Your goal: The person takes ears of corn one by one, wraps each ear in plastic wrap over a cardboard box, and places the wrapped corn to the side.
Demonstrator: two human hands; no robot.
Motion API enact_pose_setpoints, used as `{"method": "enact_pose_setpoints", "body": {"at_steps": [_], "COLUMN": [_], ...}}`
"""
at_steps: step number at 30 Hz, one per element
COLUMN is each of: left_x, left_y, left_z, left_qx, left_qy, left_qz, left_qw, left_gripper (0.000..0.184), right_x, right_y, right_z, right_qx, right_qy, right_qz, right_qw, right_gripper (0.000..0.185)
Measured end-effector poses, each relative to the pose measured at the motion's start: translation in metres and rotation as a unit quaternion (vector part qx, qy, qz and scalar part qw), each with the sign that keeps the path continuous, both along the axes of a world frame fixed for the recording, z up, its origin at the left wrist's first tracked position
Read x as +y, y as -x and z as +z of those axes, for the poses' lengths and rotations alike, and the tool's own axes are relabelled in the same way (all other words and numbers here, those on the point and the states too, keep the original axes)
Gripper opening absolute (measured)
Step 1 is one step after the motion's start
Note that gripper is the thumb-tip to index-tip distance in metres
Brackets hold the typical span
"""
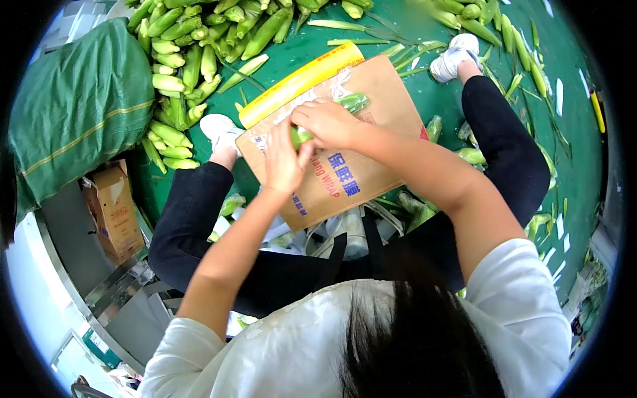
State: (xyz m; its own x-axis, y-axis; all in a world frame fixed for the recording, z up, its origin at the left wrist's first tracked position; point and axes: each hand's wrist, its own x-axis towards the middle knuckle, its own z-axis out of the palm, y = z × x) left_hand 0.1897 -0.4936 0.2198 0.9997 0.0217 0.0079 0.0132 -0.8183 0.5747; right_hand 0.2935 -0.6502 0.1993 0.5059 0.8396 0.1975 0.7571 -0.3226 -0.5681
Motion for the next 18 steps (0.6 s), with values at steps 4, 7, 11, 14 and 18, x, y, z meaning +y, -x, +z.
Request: {"method": "enact_pose_setpoints", "body": {"at_steps": [4,7,11,14,18], "left_x": [-0.007,-0.009,-0.007,0.002,-0.001], "left_y": [0.012,0.015,0.042,0.045,0.052], "left_z": [-0.01,-0.008,0.005,0.003,0.006], "left_qx": [-0.036,-0.021,-0.059,-0.067,-0.105], "left_qy": [-0.142,-0.171,-0.172,-0.151,-0.12], "left_qz": [-0.057,-0.106,-0.136,-0.139,-0.15], "left_qw": [0.988,0.979,0.974,0.976,0.976], "left_gripper": [0.081,0.079,0.072,0.068,0.071], "right_x": [-0.03,-0.049,-0.069,-0.087,-0.11], "right_y": [0.016,0.042,0.064,0.027,-0.008], "right_z": [0.005,0.019,0.048,0.032,0.023], "right_qx": [-0.058,-0.04,0.057,0.202,0.392], "right_qy": [0.109,0.137,0.085,0.001,0.237], "right_qz": [-0.058,-0.073,-0.105,-0.35,-0.408], "right_qw": [0.991,0.987,0.989,0.915,0.79], "right_gripper": [0.075,0.077,0.061,0.055,0.059]}}
